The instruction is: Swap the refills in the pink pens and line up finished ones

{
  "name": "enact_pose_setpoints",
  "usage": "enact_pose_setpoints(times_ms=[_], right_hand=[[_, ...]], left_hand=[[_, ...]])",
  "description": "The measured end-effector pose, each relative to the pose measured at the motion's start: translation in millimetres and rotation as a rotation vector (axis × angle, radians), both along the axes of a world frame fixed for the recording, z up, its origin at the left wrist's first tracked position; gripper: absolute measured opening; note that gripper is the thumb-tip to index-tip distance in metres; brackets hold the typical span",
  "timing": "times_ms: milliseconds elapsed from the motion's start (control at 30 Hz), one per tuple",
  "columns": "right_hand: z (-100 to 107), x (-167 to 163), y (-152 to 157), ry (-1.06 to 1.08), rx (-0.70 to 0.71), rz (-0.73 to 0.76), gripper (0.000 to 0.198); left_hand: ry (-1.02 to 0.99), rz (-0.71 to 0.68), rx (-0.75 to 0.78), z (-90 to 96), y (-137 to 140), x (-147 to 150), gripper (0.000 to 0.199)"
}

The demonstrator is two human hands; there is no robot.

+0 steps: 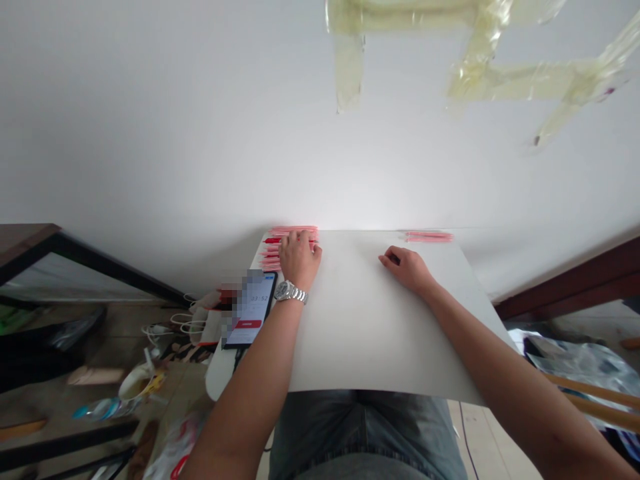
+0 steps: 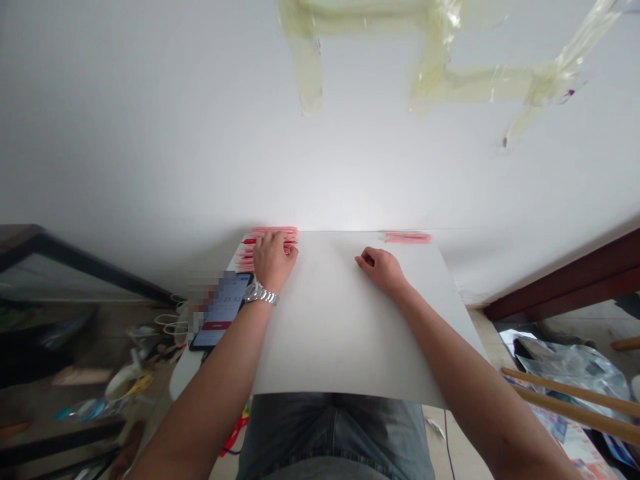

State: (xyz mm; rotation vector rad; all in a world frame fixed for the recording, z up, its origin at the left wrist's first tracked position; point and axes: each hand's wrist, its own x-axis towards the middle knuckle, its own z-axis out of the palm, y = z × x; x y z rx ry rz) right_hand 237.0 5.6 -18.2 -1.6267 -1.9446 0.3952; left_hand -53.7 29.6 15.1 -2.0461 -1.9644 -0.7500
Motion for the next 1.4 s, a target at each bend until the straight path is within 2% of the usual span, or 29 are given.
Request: enact_pose_setpoints(times_ms=[467, 1067, 1300, 1400], right_hand=[[2, -1, -1, 0.018, -0.012, -0.006, 0.029], [2, 0, -1, 0.014, -0.012, -0.002, 0.031], [2, 0, -1, 0.012, -0.010, -0.004, 0.031], [3, 0, -1, 0.020, -0.012, -0.006, 0.032]], left_hand=[[-0.012, 0.006, -0.072, -4.8, 1, 2, 0.023], [-0.065, -0.087, -0.007, -3.7, 2, 0, 0.020], [-0.073, -0.137, 0.053, 3.8, -2, 6, 0.018], [-0.115, -0.202, 0.076, 8.4, -5, 11, 0.017]])
